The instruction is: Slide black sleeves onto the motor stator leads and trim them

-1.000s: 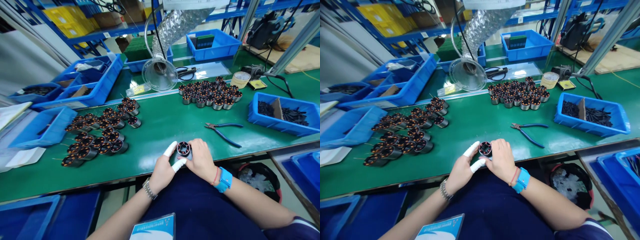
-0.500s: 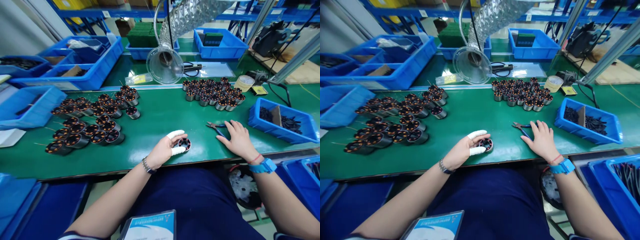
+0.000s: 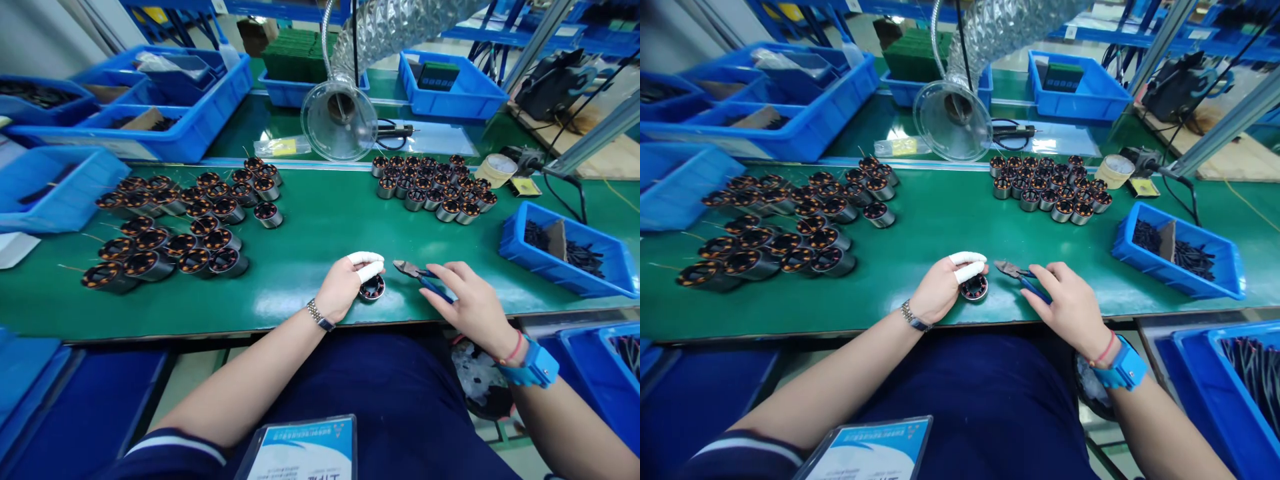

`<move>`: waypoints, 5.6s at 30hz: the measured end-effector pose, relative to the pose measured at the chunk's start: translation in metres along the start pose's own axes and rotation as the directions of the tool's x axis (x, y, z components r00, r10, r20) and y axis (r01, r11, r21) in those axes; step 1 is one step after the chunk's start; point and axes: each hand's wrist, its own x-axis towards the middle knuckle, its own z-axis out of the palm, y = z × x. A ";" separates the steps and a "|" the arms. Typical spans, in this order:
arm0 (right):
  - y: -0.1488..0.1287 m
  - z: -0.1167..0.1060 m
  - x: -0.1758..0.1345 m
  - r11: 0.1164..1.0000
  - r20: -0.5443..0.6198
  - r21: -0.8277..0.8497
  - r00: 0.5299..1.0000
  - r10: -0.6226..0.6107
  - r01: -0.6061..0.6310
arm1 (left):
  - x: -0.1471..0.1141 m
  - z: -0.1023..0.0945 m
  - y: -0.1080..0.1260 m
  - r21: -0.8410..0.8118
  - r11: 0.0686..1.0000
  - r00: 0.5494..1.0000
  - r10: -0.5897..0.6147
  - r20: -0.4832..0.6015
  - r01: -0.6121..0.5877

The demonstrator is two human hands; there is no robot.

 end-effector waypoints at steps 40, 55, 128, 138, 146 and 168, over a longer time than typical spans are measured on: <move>-0.017 -0.001 0.015 0.994 0.000 0.093 0.998 -0.062 0.062 | -0.003 0.006 0.004 0.096 0.992 0.996 0.088 -0.022 -0.085; -0.024 0.001 0.015 0.997 -0.043 0.068 0.999 -0.027 0.030 | -0.009 0.000 0.005 0.012 0.992 0.987 0.126 -0.099 -0.125; -0.039 0.008 0.015 0.984 0.014 0.137 0.993 -0.114 0.111 | -0.024 -0.017 0.004 0.034 0.997 0.993 0.067 -0.101 -0.063; -0.001 0.015 0.017 0.990 0.050 -0.124 0.996 0.080 -0.073 | -0.026 -0.029 0.007 -0.039 0.995 0.985 0.088 -0.147 -0.095; -0.039 0.015 0.016 0.978 0.040 0.066 0.979 -0.201 0.199 | -0.021 -0.086 0.023 0.232 0.951 0.880 0.282 -0.382 -0.204; 0.116 0.021 0.067 0.700 -0.088 -0.249 0.735 0.672 -0.670 | -0.006 -0.095 0.016 0.408 0.905 0.868 0.292 -0.401 -0.116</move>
